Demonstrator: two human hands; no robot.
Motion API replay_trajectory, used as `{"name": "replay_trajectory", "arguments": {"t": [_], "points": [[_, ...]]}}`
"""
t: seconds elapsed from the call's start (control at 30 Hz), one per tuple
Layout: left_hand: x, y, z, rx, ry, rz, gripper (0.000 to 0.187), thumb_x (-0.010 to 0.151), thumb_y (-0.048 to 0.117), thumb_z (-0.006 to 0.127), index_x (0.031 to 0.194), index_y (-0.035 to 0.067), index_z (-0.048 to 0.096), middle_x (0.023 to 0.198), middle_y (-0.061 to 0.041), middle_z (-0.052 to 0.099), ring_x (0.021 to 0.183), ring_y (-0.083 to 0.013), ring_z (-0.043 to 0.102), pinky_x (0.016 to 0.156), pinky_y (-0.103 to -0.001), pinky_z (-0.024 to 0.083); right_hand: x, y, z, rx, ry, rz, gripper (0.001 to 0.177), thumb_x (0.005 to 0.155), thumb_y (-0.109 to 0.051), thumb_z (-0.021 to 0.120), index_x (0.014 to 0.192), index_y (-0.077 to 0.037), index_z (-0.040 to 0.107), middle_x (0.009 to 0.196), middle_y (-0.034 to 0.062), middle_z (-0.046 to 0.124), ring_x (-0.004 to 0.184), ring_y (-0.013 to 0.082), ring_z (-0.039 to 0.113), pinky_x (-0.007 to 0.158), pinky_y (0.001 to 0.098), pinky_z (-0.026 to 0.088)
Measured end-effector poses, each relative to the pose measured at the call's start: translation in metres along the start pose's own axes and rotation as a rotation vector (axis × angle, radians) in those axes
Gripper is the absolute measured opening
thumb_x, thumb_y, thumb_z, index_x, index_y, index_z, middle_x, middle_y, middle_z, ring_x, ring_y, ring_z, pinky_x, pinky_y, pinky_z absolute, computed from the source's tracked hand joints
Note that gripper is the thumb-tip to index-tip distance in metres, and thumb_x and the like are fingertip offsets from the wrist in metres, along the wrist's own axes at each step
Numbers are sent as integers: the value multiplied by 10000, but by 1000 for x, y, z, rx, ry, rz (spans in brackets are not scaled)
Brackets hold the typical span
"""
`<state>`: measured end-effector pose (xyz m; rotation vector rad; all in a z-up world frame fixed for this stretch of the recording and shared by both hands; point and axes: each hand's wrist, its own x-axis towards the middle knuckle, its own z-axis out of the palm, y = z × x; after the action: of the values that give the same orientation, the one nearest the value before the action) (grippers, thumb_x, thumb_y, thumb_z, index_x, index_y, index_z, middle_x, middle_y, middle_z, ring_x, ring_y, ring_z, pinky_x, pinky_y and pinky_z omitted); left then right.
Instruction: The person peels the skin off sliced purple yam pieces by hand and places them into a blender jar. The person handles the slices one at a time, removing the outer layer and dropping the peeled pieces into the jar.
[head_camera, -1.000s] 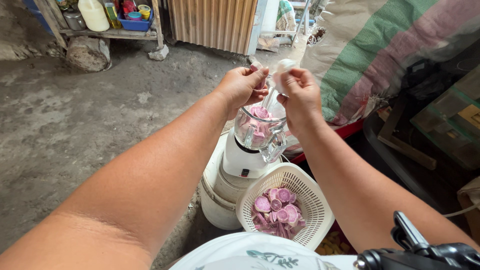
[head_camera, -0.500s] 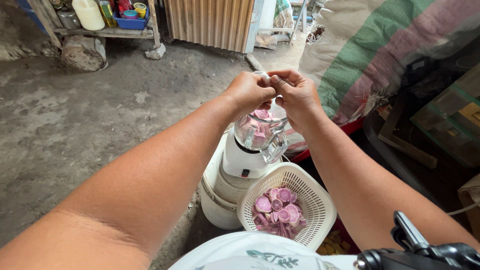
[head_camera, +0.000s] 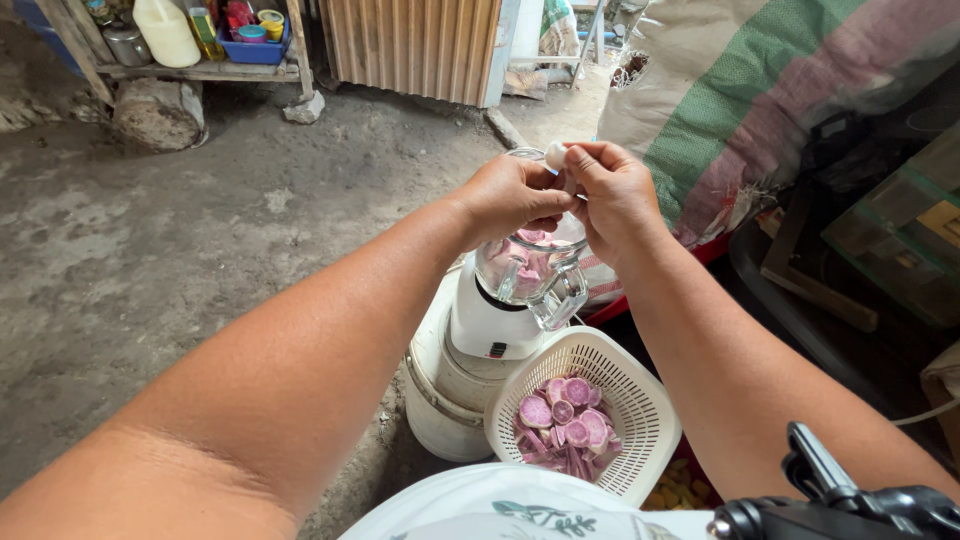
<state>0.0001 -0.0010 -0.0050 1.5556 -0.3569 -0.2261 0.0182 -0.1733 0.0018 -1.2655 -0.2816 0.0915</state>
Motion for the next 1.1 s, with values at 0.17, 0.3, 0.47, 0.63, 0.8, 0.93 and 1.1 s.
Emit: {"name": "replay_trajectory", "arguments": {"t": [0.17, 0.3, 0.47, 0.63, 0.8, 0.93, 1.1], "points": [[1, -1, -3, -87, 174, -8, 235, 969, 231, 679, 1044, 9, 691, 877, -46, 715, 790, -139, 710, 736, -300, 639, -1, 3, 3, 24, 134, -38, 167, 1023, -221, 631, 1120, -87, 607, 1012, 53, 720, 853, 123, 626, 751, 271, 558], [1, 1, -13, -247, 189, -75, 223, 979, 221, 640, 1040, 14, 696, 888, -56, 709, 776, -156, 729, 739, -323, 652, -6, 12, 9, -134, 43, -193, 174, 1041, -184, 664, 1133, -46, 611, 1029, 53, 693, 914, 124, 620, 805, 269, 533], [5, 4, -14, -251, 231, -156, 276, 989, 279, 550, 1067, 60, 699, 905, -68, 707, 762, -180, 734, 728, -331, 665, -13, 16, 21, -250, -78, -277, 244, 1004, -107, 709, 1202, -39, 582, 1093, 63, 698, 1010, 108, 638, 901, 256, 527], [7, 4, -13, -254, 212, -168, 320, 985, 298, 533, 1051, 33, 701, 899, -94, 722, 754, -190, 748, 707, -327, 675, -13, 13, 34, -423, -72, -248, 277, 999, -113, 658, 1258, -19, 629, 1115, 35, 720, 1018, 88, 665, 919, 242, 532], [8, 2, -14, -171, 133, -91, 400, 958, 386, 591, 1034, 10, 704, 903, -104, 730, 741, -184, 749, 683, -306, 667, -13, 20, 41, -629, 109, -301, 188, 1017, -99, 643, 1180, -6, 636, 1013, 36, 714, 894, 79, 657, 800, 236, 553], [10, 1, -16, -154, 150, -117, 486, 963, 450, 604, 1071, -22, 634, 925, -136, 695, 774, -214, 763, 700, -323, 679, -14, 20, 38, -588, 209, -408, 129, 1053, -124, 681, 1108, -9, 662, 1002, 48, 713, 862, 79, 623, 751, 233, 530], [18, -8, -19, -203, 119, -108, 464, 943, 412, 642, 1089, -27, 604, 948, -159, 676, 806, -244, 772, 704, -344, 687, -32, -1, -2, -390, 396, -435, 117, 1049, -149, 643, 1086, -42, 672, 977, 21, 703, 804, 84, 640, 669, 255, 560]]}}
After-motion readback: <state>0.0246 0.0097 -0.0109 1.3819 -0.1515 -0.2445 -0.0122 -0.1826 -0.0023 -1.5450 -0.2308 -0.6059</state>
